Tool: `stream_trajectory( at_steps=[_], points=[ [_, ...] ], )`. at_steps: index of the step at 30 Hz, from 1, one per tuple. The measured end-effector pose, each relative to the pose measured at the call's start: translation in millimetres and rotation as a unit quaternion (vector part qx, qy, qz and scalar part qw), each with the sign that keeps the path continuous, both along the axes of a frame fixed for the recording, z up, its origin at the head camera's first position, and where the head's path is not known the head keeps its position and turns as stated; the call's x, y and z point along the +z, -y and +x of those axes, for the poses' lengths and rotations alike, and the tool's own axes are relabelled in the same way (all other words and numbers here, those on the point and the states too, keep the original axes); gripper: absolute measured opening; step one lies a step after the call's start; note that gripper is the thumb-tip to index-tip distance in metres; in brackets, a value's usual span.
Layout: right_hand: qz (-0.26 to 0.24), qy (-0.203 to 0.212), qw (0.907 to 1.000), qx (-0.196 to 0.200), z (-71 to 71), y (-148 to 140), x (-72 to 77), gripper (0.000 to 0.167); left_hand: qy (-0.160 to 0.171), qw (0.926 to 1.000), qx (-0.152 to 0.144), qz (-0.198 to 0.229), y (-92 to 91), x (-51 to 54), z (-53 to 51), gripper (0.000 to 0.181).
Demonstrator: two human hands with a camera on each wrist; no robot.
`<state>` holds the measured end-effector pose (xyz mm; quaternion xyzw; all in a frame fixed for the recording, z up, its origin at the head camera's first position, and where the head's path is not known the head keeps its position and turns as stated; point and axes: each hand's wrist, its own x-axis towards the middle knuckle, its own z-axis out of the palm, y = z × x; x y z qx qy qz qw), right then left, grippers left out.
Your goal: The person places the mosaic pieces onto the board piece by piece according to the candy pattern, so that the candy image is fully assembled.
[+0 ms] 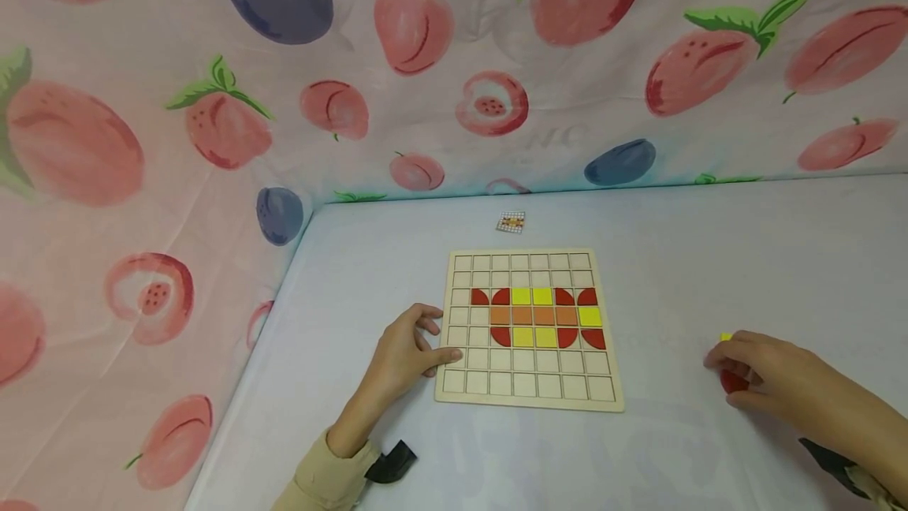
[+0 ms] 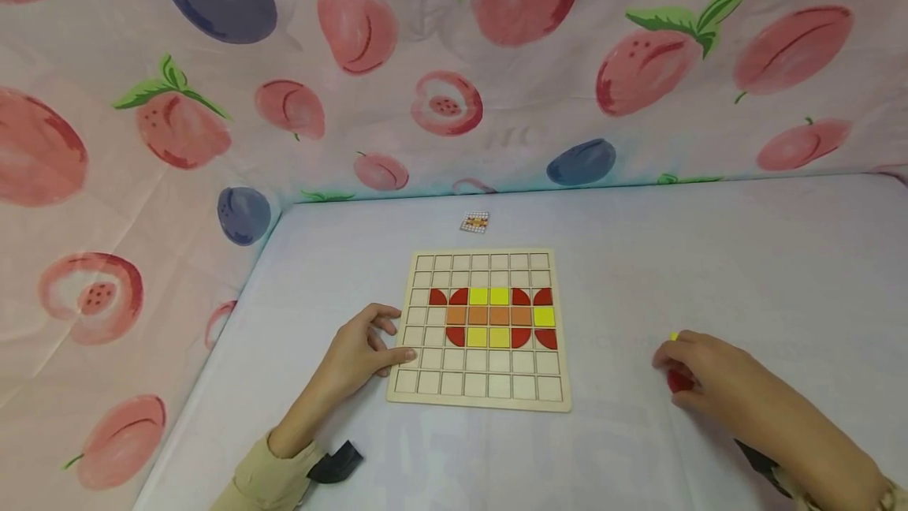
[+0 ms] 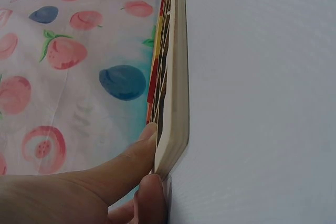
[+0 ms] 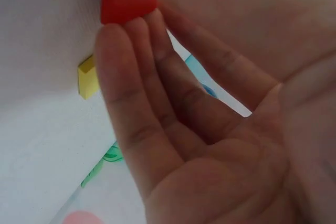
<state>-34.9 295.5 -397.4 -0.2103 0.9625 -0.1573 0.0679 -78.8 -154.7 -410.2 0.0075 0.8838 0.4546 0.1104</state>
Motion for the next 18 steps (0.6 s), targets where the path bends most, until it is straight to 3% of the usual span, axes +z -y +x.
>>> stream_trajectory(
  at_steps=[9, 14, 18],
  points=[
    [-0.037, -0.051, 0.9977, 0.023, 1.5, -0.9, -2.7, 0.042, 0.000, 1.0000, 0.002, 0.002, -0.1, -1.1, -0.6, 0.061],
    [-0.076, -0.023, 0.9964, 0.029, 0.2, -0.1, -3.0, 0.039, 0.001, 1.0000, 0.004, 0.003, -0.2, -1.3, -0.8, 0.061],
    [-0.064, 0.017, 0.9977, 0.014, -1.0, 3.8, 1.0, 0.032, 0.001, 1.0000, 0.002, 0.002, -0.3, -1.1, -1.0, 0.061]
  ],
)
